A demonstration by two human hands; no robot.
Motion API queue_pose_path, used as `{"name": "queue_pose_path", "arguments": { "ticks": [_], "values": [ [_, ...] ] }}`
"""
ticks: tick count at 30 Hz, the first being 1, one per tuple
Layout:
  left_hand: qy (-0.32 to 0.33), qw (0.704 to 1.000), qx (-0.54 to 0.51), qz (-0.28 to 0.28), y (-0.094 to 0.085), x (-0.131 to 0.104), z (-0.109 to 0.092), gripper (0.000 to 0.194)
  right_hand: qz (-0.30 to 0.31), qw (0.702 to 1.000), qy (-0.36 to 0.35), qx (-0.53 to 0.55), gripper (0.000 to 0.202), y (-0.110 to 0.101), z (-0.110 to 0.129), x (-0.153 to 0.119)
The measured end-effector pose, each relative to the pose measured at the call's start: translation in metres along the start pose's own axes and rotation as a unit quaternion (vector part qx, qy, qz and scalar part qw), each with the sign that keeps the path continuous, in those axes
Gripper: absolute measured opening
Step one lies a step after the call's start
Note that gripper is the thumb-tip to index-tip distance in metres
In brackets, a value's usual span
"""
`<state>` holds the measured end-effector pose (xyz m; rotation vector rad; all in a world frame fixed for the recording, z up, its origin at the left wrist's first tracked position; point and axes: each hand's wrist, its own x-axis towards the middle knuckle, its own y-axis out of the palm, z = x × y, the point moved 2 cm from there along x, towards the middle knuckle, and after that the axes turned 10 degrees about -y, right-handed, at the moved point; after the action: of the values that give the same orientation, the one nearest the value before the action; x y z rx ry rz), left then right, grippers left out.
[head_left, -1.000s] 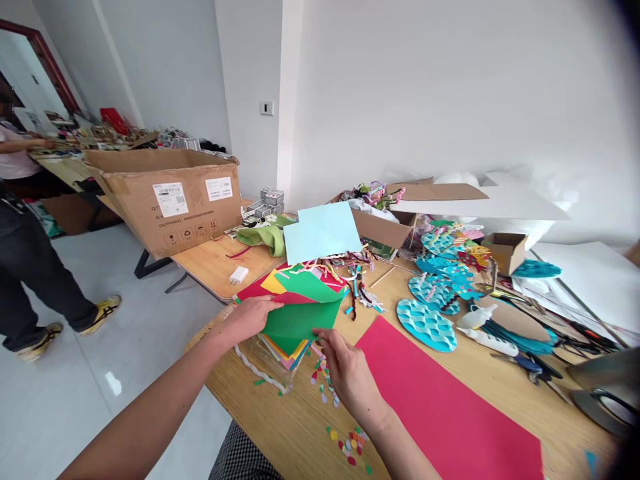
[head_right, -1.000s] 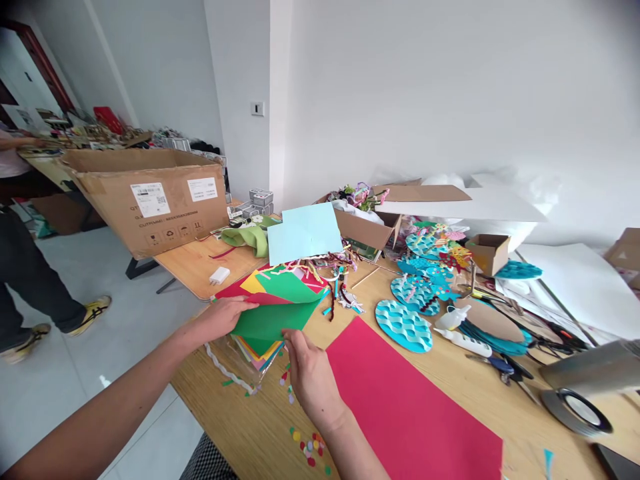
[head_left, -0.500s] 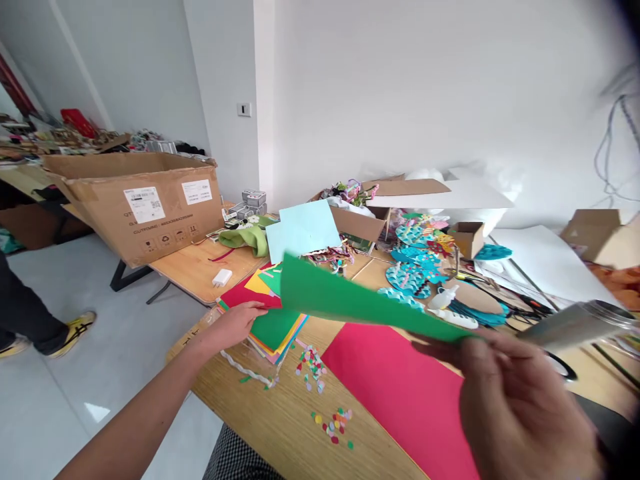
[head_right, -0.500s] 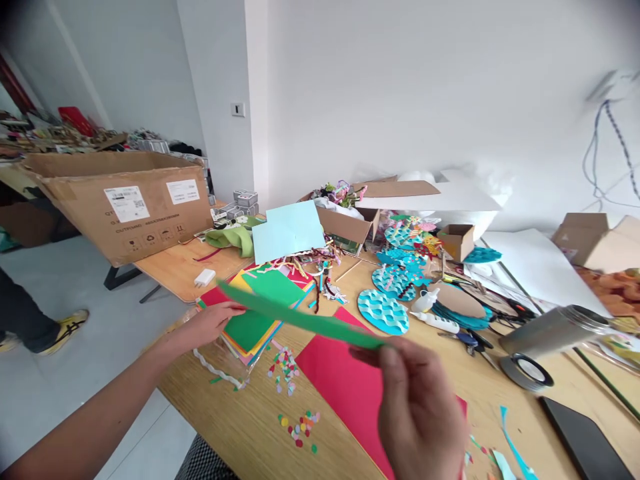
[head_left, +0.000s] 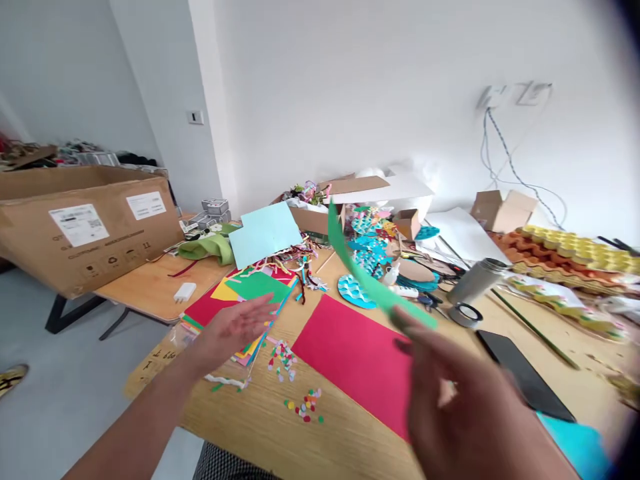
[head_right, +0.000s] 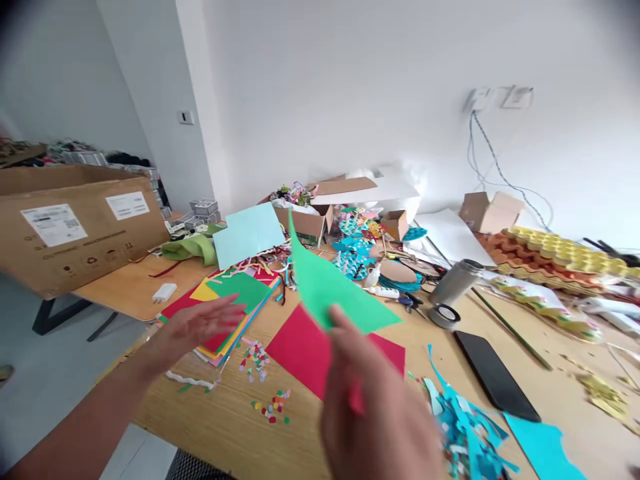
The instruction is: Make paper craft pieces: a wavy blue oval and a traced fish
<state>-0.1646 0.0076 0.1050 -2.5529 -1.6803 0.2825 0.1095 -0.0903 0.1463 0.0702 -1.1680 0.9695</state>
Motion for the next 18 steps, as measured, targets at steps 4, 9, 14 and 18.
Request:
{"name": "queue_pose_path", "arguments": {
  "ticks": [4,9,14,18],
  "values": [
    [-0.027,0.979,-0.196,0.049,0.055,0.018,-0.030,0.075,0.090,0.966,-0.236,-0.061,0.034,0.049,0.040,-0.020],
    [-0.082,0.962,-0.255,-0.043,0.075,0.040,-0.030,0.062,0.143,0.958,-0.244,-0.052,0.031,0.052,0.037,-0.032],
    [-0.129,0.962,-0.238,-0.043,0.054,0.051,-0.023,0.050,-0.009,0.994,-0.011,-0.105,0.036,-0.013,-0.040,-0.012],
    [-0.146,0.963,-0.228,-0.007,0.039,0.063,-0.020,0.051,0.034,0.965,0.260,-0.020,0.060,-0.037,-0.122,-0.001]
  ]
}}
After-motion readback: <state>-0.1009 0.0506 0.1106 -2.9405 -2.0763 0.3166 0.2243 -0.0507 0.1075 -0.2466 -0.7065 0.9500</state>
